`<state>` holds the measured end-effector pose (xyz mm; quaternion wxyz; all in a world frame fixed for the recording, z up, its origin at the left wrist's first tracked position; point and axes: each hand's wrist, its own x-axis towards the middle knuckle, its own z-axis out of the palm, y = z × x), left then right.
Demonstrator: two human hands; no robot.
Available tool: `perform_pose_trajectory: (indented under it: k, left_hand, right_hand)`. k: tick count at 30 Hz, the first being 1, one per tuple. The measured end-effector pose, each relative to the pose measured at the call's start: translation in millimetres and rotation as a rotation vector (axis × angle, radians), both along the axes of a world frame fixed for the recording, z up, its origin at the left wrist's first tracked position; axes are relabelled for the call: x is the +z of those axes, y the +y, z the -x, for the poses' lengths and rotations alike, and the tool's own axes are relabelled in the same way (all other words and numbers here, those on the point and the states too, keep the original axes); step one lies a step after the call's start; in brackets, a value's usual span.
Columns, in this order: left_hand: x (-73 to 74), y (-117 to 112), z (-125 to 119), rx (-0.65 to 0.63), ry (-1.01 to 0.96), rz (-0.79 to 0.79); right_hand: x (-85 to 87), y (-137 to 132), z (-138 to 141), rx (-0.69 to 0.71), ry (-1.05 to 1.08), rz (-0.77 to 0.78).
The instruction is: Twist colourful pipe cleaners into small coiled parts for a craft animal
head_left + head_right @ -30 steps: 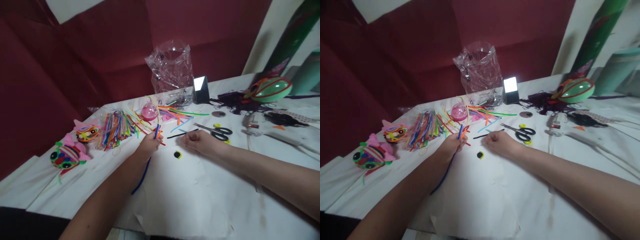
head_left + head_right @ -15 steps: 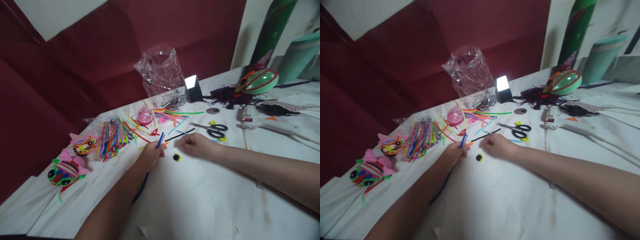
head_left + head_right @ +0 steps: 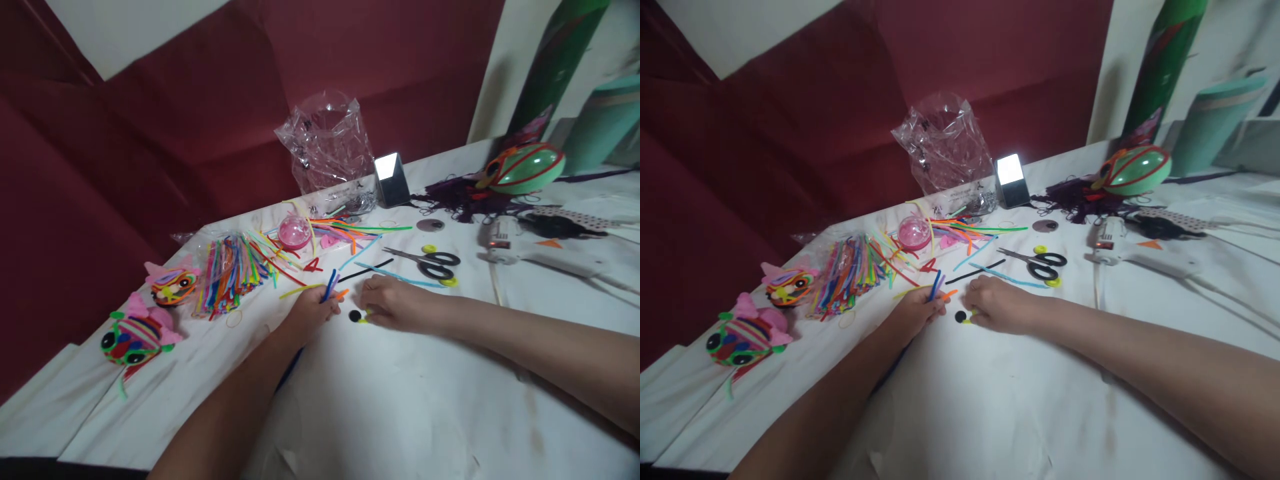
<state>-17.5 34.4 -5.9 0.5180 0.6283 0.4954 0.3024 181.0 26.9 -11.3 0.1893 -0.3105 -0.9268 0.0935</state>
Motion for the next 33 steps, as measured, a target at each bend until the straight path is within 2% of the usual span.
perform_pose_trajectory:
  k: [4,7,10,14,20,24,26,28,31,33]
  left_hand:
    - [2.6,1,0,0.058,-0.017,0.011]
    - [6.1,0,0,0.124,-0.099,0.014]
    - [9.4,-2,-2,0.142,-0.084,0.016]
    - [10.2,-7,-6,0.098,0.007,-0.015]
    - [9.3,-17,-8,-0.020,0.106,-0.124]
    - [9.0,-20,-8,-0.052,0.104,-0.149]
    - [7.9,-19,-8,-0.030,0.087,-0.173]
    - [6.7,-17,-8,-0.002,0.092,-0.212]
    - [6.9,-17,-8,-0.017,0.096,-0.228]
    - [8.6,-18,-9,-0.048,0.097,-0.220]
  right_hand:
    - [-0.1,4,-2,0.107,0.010,-0.023]
    - [1.0,3,-2,0.066,0.038,0.008]
    - [7.0,-2,0,0.031,0.096,0.126]
    - [17.7,-10,2,0.048,0.142,0.238]
    - [23.9,-18,5,0.029,0.080,0.149]
    - [24.3,-19,7,-0.042,0.152,0.148]
    - [22.2,-17,8,-0.128,0.251,0.227]
    - [18.1,-13,10,-0.204,0.397,0.375]
    - [11.7,-8,13,-0.244,0.612,0.604]
    - [10.6,-8,15,-0.264,0.718,0.688]
